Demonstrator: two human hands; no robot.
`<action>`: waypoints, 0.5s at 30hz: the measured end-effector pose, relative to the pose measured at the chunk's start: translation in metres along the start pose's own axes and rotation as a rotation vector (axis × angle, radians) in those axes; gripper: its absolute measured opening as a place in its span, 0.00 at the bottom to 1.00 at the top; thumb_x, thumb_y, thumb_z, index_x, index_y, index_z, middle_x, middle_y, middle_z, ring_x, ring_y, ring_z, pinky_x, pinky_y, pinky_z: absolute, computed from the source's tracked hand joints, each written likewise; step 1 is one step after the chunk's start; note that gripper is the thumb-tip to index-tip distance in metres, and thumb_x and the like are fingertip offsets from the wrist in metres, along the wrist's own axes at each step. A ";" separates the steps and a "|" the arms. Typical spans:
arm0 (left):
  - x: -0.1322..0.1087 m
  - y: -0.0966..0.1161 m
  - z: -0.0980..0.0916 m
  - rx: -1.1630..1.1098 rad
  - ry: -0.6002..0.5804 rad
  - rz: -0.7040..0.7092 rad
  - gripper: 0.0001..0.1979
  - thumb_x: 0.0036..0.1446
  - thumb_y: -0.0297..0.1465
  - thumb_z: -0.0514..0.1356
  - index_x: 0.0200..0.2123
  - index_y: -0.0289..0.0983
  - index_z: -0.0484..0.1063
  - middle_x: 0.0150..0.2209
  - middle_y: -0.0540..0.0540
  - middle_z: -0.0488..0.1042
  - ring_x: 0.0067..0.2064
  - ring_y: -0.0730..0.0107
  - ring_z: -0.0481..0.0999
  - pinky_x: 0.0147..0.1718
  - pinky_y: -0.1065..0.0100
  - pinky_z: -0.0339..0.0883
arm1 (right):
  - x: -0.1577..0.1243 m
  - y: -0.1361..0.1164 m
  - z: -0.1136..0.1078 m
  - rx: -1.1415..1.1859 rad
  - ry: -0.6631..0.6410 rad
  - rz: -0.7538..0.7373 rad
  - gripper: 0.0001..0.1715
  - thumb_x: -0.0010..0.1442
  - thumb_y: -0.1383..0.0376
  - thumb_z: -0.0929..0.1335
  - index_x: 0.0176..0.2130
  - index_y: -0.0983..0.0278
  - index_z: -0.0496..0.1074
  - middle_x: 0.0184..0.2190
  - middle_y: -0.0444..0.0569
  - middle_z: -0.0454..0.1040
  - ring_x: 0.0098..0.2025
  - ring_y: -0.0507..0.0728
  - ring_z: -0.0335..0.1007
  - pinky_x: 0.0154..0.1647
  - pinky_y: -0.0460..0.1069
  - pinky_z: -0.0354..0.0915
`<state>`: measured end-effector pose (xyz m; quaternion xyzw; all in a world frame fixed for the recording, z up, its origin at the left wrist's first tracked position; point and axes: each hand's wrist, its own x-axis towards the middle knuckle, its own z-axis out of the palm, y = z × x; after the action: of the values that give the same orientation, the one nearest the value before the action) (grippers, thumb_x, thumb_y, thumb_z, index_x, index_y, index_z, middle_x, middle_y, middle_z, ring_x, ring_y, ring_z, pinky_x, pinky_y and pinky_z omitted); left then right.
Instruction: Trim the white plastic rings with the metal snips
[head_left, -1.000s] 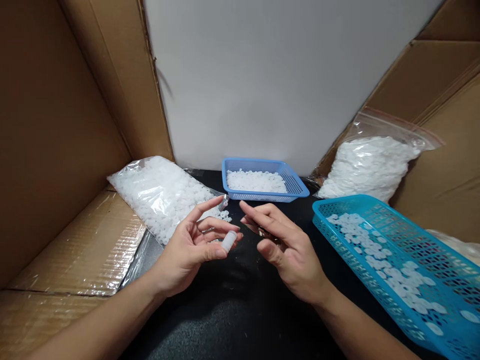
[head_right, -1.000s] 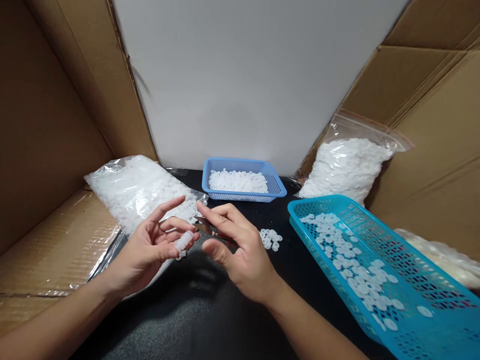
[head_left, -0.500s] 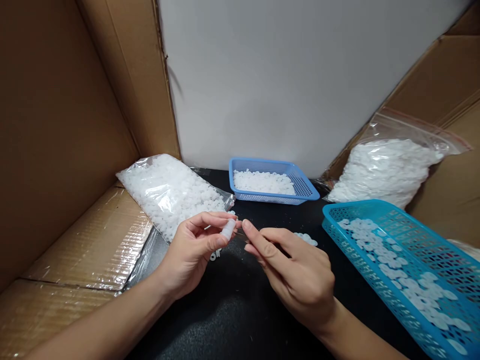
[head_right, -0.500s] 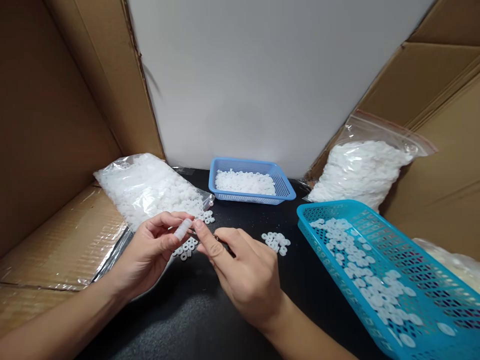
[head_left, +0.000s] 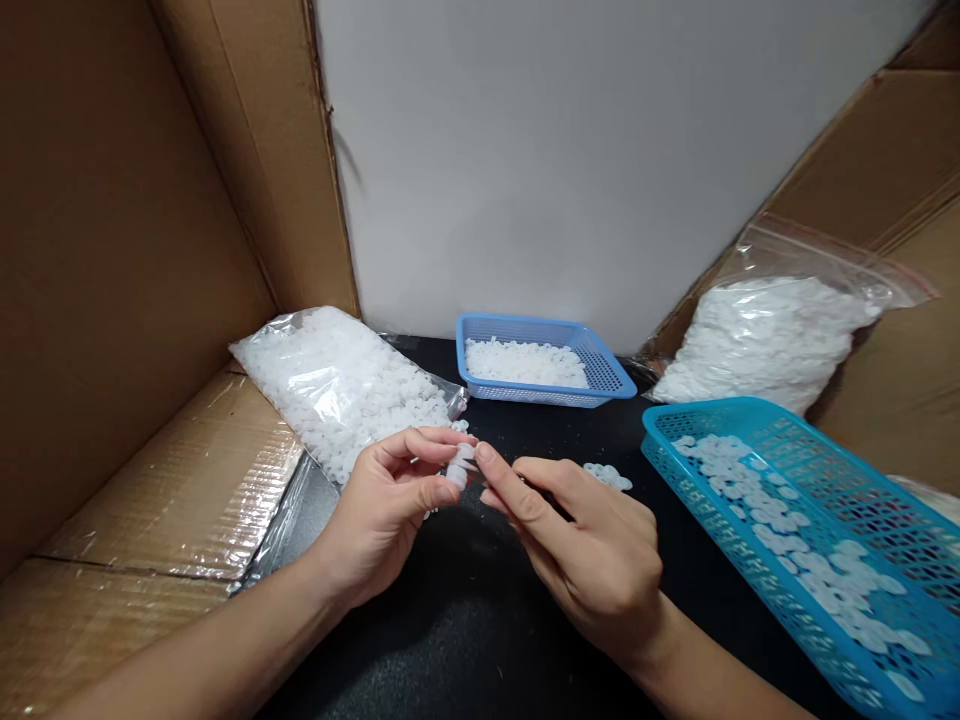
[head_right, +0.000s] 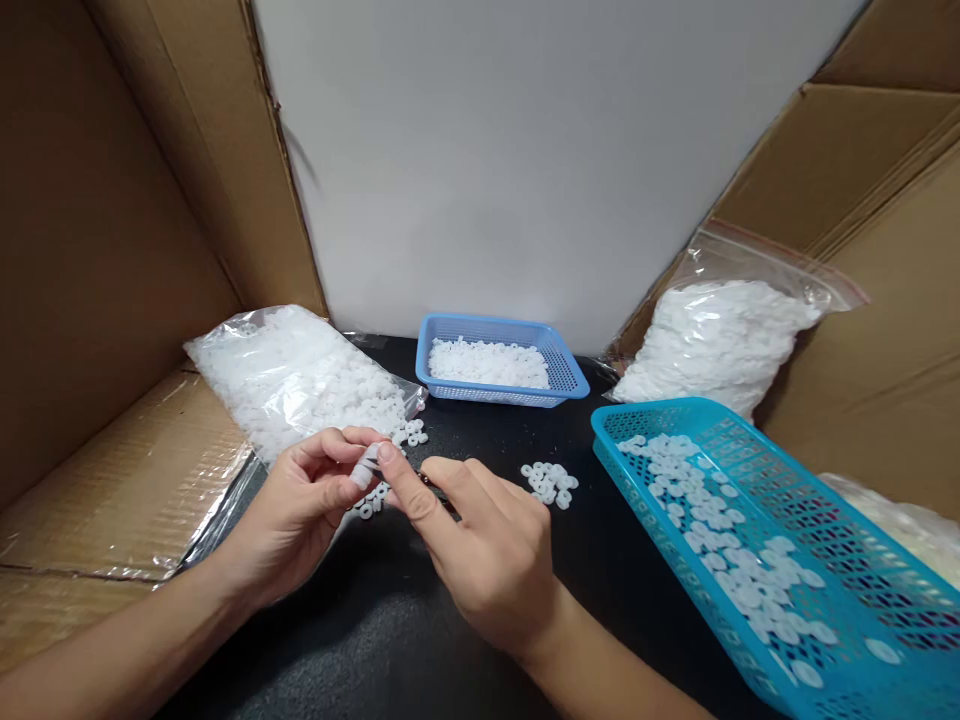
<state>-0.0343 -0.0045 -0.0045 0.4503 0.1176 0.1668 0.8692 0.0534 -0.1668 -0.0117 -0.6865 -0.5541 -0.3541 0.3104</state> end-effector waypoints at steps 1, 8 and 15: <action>0.000 0.000 0.001 0.010 0.010 -0.003 0.13 0.35 0.28 0.81 0.24 0.37 0.82 0.38 0.49 0.83 0.38 0.72 0.80 0.39 0.72 0.73 | 0.000 0.000 0.000 -0.002 0.007 -0.006 0.36 0.70 0.73 0.68 0.72 0.59 0.59 0.32 0.48 0.80 0.29 0.51 0.74 0.28 0.46 0.63; -0.002 0.000 0.002 0.031 0.027 0.006 0.12 0.35 0.28 0.81 0.24 0.37 0.82 0.38 0.48 0.83 0.38 0.73 0.79 0.39 0.74 0.74 | 0.000 0.000 0.001 0.009 0.003 -0.014 0.21 0.69 0.74 0.69 0.60 0.66 0.75 0.31 0.49 0.79 0.29 0.51 0.71 0.28 0.47 0.61; -0.001 0.000 0.000 0.060 0.011 0.008 0.11 0.37 0.28 0.81 0.25 0.38 0.83 0.37 0.49 0.83 0.39 0.74 0.80 0.40 0.76 0.73 | -0.003 0.002 0.000 -0.008 -0.011 -0.022 0.20 0.68 0.75 0.69 0.57 0.66 0.77 0.31 0.48 0.79 0.28 0.51 0.70 0.28 0.48 0.59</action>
<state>-0.0355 -0.0047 -0.0042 0.4758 0.1256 0.1690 0.8540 0.0551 -0.1689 -0.0138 -0.6835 -0.5621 -0.3557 0.3006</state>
